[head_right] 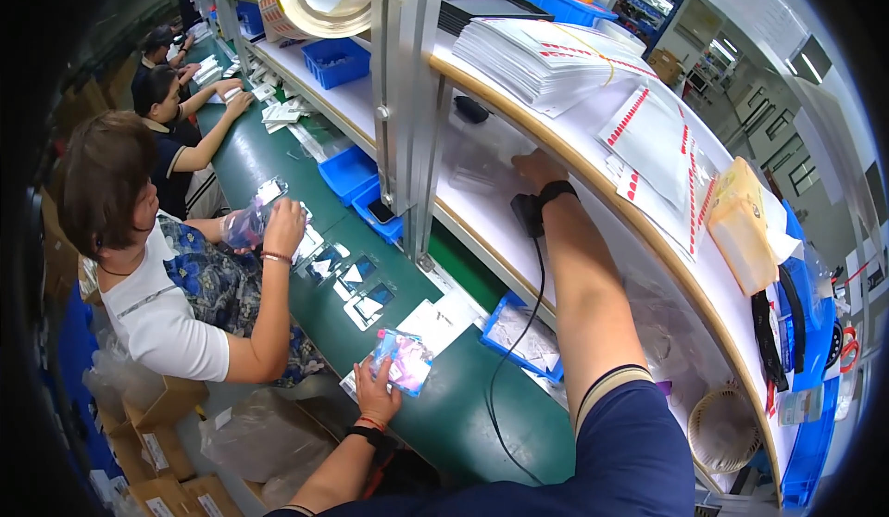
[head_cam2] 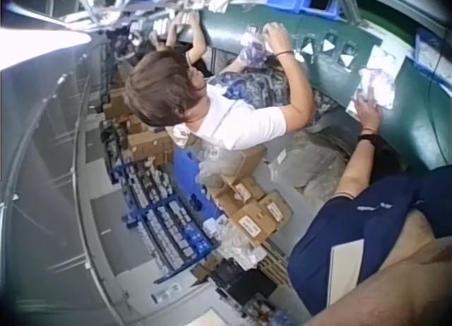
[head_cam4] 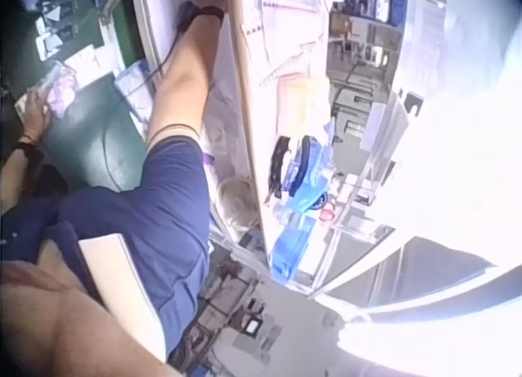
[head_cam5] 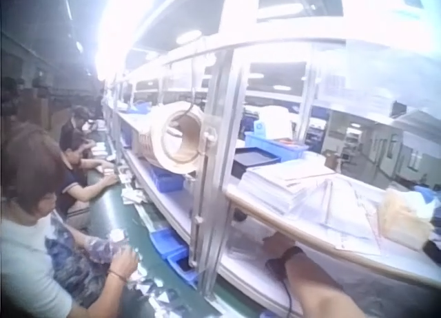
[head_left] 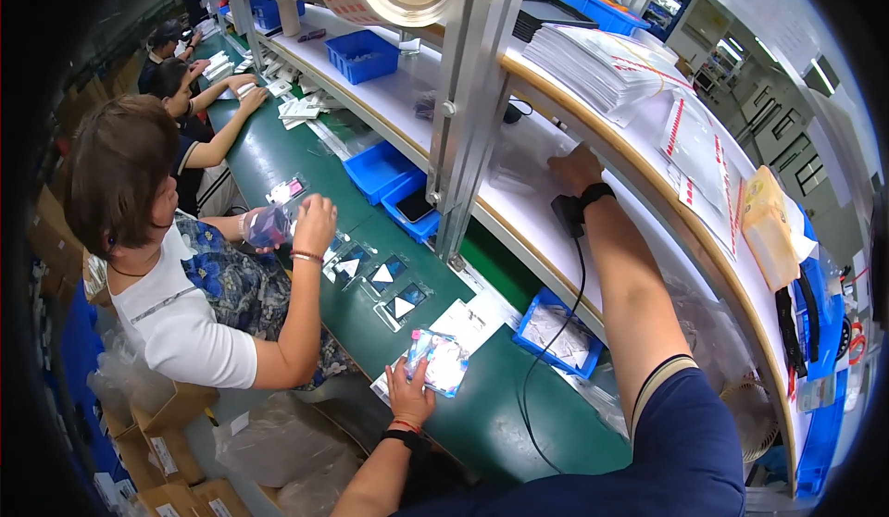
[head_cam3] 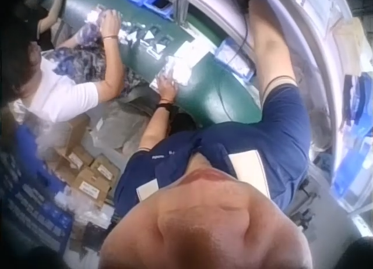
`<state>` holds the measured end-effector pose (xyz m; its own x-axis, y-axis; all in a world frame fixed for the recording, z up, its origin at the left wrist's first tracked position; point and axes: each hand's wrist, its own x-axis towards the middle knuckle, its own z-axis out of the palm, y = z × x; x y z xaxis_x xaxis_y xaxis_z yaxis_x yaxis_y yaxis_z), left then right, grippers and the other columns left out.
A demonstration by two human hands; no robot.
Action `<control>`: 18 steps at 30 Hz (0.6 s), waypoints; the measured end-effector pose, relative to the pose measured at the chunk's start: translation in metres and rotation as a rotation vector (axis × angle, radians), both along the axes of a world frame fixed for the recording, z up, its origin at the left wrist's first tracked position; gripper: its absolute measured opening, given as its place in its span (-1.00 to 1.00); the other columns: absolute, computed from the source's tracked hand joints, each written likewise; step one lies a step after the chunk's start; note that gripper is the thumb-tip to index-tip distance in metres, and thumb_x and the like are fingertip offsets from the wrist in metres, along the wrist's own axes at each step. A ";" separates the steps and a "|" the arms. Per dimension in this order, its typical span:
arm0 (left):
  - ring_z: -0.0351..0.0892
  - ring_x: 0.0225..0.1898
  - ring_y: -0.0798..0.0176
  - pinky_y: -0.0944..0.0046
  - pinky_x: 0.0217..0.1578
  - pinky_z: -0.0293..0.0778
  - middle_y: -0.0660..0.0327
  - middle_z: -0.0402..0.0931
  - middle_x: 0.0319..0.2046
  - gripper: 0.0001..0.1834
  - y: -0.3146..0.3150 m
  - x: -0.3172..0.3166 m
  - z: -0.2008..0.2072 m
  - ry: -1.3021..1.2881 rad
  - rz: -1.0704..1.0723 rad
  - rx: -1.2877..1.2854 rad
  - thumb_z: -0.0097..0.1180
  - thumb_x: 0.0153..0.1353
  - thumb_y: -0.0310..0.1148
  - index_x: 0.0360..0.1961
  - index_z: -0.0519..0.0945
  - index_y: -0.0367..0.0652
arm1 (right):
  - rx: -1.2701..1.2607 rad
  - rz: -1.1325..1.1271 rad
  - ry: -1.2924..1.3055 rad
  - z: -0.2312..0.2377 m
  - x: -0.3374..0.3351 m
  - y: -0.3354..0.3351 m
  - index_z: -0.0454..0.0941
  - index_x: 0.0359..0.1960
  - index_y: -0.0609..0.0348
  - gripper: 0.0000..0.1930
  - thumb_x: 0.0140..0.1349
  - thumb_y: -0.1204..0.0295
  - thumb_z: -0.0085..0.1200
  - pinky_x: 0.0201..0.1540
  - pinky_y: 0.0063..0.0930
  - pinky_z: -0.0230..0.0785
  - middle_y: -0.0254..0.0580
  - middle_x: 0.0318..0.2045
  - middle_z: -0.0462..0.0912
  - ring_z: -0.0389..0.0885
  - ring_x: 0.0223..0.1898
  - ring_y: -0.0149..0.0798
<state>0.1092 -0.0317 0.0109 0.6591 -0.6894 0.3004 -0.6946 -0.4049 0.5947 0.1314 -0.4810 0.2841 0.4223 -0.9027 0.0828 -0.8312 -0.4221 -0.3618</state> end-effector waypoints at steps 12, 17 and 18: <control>0.21 0.14 -0.23 -0.29 0.23 -0.03 -0.16 0.22 0.03 -0.23 -0.002 0.004 -0.009 -0.008 -0.009 -0.009 0.18 -0.22 -0.44 0.16 0.32 0.11 | 0.034 -0.066 -0.001 -0.006 0.064 0.116 0.13 0.25 -0.01 -0.13 -0.07 -0.14 0.15 0.12 0.02 0.16 0.11 0.19 0.22 0.21 0.19 0.17; 0.21 0.14 -0.23 -0.28 0.24 -0.03 -0.16 0.22 0.04 -0.23 0.002 0.003 -0.006 -0.029 -0.023 0.001 0.16 -0.21 -0.43 0.17 0.30 0.10 | -0.178 -0.105 -0.095 -0.034 0.056 0.113 0.26 0.17 -0.06 -0.28 -0.08 0.07 0.19 0.06 -0.05 0.25 0.10 0.06 0.33 0.34 0.08 0.17; 0.21 0.14 -0.24 -0.29 0.24 -0.04 -0.16 0.22 0.04 -0.23 0.002 0.003 -0.005 -0.024 -0.018 0.003 0.16 -0.21 -0.43 0.17 0.30 0.09 | -0.185 -0.081 -0.150 -0.037 0.051 0.109 0.34 0.12 -0.05 -0.36 -0.09 0.20 0.21 0.02 -0.10 0.32 0.06 -0.03 0.43 0.40 0.02 0.17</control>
<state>0.1123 -0.0302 0.0056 0.6394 -0.7019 0.3138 -0.7157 -0.3943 0.5765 0.1826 -0.3716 0.2472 0.3194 -0.8967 0.3063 -0.8082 -0.4266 -0.4061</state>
